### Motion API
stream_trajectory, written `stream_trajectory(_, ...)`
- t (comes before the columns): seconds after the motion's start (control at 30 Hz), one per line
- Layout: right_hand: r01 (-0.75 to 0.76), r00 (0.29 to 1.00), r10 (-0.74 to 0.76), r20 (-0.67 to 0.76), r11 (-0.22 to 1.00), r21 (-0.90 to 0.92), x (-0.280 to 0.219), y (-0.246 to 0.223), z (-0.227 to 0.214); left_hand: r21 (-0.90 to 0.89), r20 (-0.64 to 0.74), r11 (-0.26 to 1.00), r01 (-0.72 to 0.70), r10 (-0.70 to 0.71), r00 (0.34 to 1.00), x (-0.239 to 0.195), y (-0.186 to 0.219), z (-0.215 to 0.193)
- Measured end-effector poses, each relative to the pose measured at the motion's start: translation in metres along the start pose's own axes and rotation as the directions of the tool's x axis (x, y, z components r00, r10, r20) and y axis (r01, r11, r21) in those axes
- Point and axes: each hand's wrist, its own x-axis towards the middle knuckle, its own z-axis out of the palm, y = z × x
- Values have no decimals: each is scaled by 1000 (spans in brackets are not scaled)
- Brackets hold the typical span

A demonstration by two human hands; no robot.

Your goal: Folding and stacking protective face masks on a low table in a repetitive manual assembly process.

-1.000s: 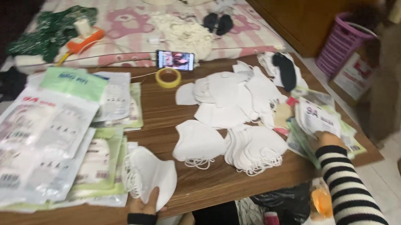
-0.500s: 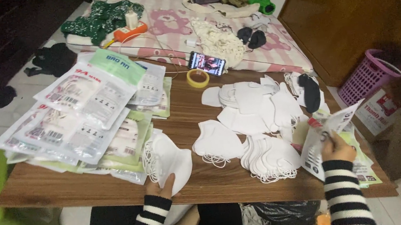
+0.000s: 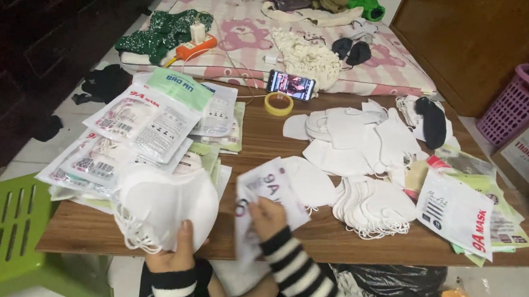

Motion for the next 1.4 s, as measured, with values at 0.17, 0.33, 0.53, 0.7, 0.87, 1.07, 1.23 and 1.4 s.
stream_trajectory(0.17, -586, 773, 429, 467, 202, 785, 6, -34, 26, 313, 77, 942, -120, 100, 992, -10, 12, -10)
stream_trajectory(0.33, -663, 718, 348, 603, 75, 745, -14, -31, -25, 303, 276, 950, 81, -169, 946, -9, -35, -10)
stream_trajectory(0.53, -643, 765, -7, 644, -27, 765, -88, 47, -56, 431, 445, 829, 358, -540, 715, -28, -80, 9)
stream_trajectory(0.7, -545, 749, 556, 361, 207, 813, -109, 28, -76, 420, 524, 767, 486, -642, 560, -56, -55, 40)
stream_trajectory(0.87, -566, 640, 757, 136, 344, 749, -112, 40, -120, 535, 681, 718, -446, -53, 731, -47, -104, 43)
stream_trajectory(1.07, -652, 469, 883, 6, 341, 677, -144, 76, -141, 689, 640, 127, -714, -569, 516, -26, -142, 67)
stream_trajectory(1.23, -573, 510, 827, 237, 120, 811, -155, 86, -150, 619, 682, 74, -782, -544, 489, -27, -201, 48)
stream_trajectory(1.4, -540, 543, 758, 361, -13, 841, -162, 75, -154, 562, 661, 94, -822, -649, 377, -19, -171, 38)
